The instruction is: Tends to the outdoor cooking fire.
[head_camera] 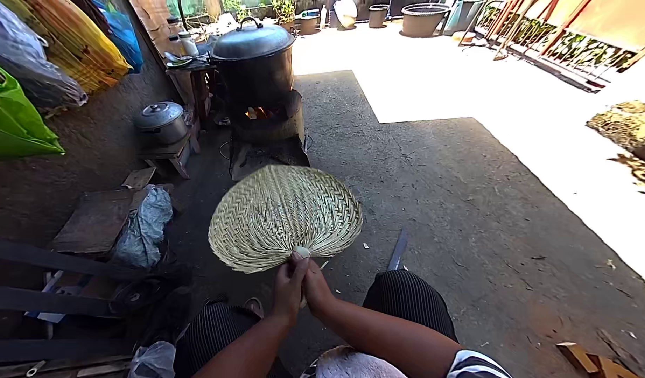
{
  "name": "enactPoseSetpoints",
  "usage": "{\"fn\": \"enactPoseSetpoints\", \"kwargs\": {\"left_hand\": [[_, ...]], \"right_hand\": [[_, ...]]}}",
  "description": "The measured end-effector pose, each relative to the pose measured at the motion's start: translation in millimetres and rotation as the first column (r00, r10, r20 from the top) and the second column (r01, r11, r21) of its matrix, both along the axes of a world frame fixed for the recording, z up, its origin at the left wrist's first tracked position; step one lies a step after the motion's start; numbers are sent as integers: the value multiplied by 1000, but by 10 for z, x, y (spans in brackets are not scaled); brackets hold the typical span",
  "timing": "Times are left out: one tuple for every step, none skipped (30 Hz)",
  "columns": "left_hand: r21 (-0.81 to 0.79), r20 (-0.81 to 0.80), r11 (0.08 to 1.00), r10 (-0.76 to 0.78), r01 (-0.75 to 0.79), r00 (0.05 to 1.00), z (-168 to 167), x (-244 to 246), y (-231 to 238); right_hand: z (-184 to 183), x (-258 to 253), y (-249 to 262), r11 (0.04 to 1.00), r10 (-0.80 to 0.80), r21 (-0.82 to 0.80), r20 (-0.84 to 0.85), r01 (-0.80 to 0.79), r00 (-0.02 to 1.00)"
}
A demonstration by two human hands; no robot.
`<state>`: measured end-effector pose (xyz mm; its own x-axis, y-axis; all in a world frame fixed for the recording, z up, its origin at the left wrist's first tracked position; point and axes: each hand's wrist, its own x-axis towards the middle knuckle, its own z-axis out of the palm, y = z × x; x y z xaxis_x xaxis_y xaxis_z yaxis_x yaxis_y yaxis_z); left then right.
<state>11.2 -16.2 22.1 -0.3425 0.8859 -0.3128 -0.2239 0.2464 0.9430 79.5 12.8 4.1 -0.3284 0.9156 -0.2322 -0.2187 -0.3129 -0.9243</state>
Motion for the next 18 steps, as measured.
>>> {"fn": "enactPoseSetpoints", "kwargs": {"left_hand": [[12, -4, 1000, -14, 14, 1000, 11, -12, -2], [-14, 6, 999, -32, 32, 999, 9, -30, 4], [-63, 29, 997, -45, 47, 999, -7, -48, 19], [-117, 47, 992, -49, 54, 998, -18, -60, 36], [-155, 52, 986, -49, 56, 997, -28, -63, 41], [-156, 39, 987, -41, 47, 998, -26, -51, 29], [-126, 12, 992, -25, 26, 1000, -12, -30, 6], [-74, -12, 997, -14, 13, 1000, 3, -13, -17], [-19, -32, 1000, -8, 8, 999, 11, -2, -30], [15, -41, 1000, -13, 14, 999, 14, -2, -31], [11, -31, 1000, -26, 27, 999, 9, -12, -24], [-33, -5, 998, -47, 47, 999, 4, -31, -13], [-100, 29, 993, -60, 63, 998, -6, -48, 2], [-164, 54, 984, -60, 68, 997, -12, -56, 18], [-199, 61, 978, -54, 65, 997, -17, -51, 24], [-193, 46, 980, -46, 54, 998, -17, -36, 14], [-150, 18, 988, -32, 34, 999, -14, -15, -5], [-89, 1, 996, -19, 19, 1000, 1, 2, -25]], "right_hand": [[4, -1, 5, 1000, 4, 19, -8, -4, 1000], [5, -2, 9, 1000, 8, -6, -4, -8, 1000], [-4, -8, 13, 998, 6, -60, 11, -6, 1000], [-26, -16, 19, 993, 4, -114, 30, 0, 1000], [-39, -25, 15, 988, -2, -152, 46, 9, 999], [-41, -28, 4, 988, -6, -154, 54, 15, 999], [-33, -25, -7, 993, -10, -116, 53, 16, 999], [-22, -18, -12, 998, -7, -59, 44, 10, 999], [-14, -7, -11, 1000, -2, -7, 30, 2, 1000], [-6, 0, -5, 1000, 3, 21, 18, -3, 1000], [0, 2, -3, 1000, 5, 11, 13, -5, 1000], [-7, 0, -4, 999, 4, -38, 10, -3, 1000], [-25, -7, -6, 995, -1, -103, 13, 3, 1000], [-43, -18, -8, 987, -8, -160, 26, 12, 1000], [-48, -29, -14, 981, -19, -195, 40, 26, 999], [-40, -29, -26, 981, -26, -189, 47, 34, 999], [-25, -17, -37, 989, -22, -145, 47, 29, 999], [-9, -5, -39, 996, -17, -83, 46, 20, 999]]}}
